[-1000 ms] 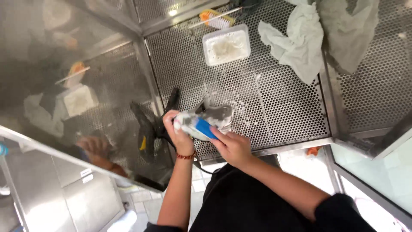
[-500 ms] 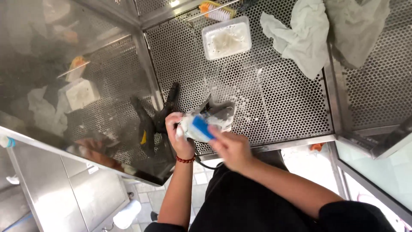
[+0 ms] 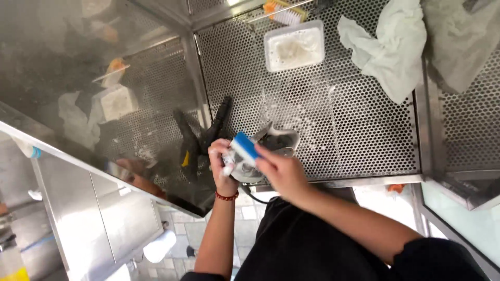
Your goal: Cleaning a shoe with a brush and cleaning solution in a professional cleaning station.
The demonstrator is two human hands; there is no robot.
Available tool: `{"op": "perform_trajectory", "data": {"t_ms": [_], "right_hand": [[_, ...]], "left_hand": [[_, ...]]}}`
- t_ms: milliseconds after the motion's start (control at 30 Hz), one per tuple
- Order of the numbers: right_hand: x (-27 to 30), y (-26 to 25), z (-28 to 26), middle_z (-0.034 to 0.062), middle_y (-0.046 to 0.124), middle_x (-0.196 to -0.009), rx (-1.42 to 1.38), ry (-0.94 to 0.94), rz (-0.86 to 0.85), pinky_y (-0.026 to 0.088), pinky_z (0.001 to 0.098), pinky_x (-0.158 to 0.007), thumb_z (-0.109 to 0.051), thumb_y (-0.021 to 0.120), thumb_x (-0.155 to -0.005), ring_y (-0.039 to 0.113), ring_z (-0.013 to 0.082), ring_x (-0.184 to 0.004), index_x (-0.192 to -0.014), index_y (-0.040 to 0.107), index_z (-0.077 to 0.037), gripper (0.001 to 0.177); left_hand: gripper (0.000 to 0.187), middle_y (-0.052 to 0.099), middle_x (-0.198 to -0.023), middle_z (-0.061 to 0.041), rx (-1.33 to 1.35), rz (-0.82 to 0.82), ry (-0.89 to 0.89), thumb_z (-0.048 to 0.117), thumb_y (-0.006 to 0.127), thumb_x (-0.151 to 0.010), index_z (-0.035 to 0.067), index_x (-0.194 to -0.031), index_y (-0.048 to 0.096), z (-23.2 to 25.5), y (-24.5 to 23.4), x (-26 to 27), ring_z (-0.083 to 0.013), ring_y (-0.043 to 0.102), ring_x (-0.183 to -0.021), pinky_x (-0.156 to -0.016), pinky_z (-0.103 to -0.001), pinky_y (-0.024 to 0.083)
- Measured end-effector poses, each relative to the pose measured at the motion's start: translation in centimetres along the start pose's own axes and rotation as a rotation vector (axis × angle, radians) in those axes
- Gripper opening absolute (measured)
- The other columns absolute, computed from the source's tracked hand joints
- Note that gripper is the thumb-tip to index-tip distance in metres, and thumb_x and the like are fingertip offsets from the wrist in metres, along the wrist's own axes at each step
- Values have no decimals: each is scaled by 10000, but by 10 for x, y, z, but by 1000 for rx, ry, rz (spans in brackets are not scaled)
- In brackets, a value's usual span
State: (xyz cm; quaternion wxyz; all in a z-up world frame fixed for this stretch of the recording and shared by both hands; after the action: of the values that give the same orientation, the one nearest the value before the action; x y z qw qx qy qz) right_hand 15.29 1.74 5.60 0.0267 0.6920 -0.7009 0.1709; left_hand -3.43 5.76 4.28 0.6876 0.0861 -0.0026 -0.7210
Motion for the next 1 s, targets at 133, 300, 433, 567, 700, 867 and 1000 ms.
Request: {"op": "perform_trajectory", "data": {"t_ms": [133,300,433,567,700,867,1000], "right_hand": [[-10,3,1,83,709,-657,68,-14,-4,498,327,-488,-338,668,-959,634,133,-494,-1320,693,-196,389],[-6,-12,-4,85,668,-587,122,1,-22,479,324,-473,-374,672,-938,599,151,-449,-1295,714,-216,392],[-14,-12,4,78,640,-565,183,-47,-65,453,327,-460,-415,643,-953,573,132,-443,-1306,710,-234,402],[-6,-26,-11,55,642,-546,205,-3,-107,451,333,-444,-426,633,-950,574,136,-440,-1306,704,-258,399],[-8,-29,9,55,632,-556,265,67,-194,441,360,-443,-431,630,-956,572,183,-450,-1321,698,-294,396],[1,-45,-13,25,663,-638,207,-217,-120,488,290,-476,-425,658,-964,613,102,-483,-1297,724,-264,376],[-12,-43,10,11,691,-708,332,-47,-259,497,302,-462,-448,634,-953,587,113,-450,-1308,702,-322,382]], "left_hand": [[519,443,-1227,-113,43,-41,-123,388,717,-793,112,-1114,417,-8,9,7,-230,465,-1159,-1063,-393,399],[533,397,-1190,-88,20,-93,-86,417,719,-809,115,-1098,388,-8,7,12,-225,417,-1155,-1115,-400,355],[582,398,-1202,-94,-48,-120,-105,492,730,-793,120,-1078,385,-8,17,18,-228,422,-1167,-1102,-402,346],[592,403,-1216,-96,-109,-141,-45,519,734,-816,118,-1113,416,-8,20,17,-255,427,-1225,-1185,-413,325],[724,297,-1558,-148,-59,-151,-54,528,763,-803,109,-1288,426,-10,19,15,-308,277,-1505,-1267,-483,240],[763,93,-1799,-178,-29,-244,43,479,788,-865,165,-1425,375,-4,23,11,-353,46,-1709,-1372,-534,90],[965,22,-1795,-184,-59,-412,51,489,774,-906,193,-1631,210,10,41,2,-367,15,-1702,-1392,-550,63]]}}
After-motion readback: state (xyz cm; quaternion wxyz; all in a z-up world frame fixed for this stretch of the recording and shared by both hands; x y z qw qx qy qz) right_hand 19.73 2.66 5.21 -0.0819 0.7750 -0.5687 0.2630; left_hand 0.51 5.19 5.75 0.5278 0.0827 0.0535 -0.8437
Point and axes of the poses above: each hand's wrist, its own x-axis away from the middle knuckle, its own y-axis out of the palm, z = x × y, the point moved 9 cm from there along -x, towards the middle knuckle
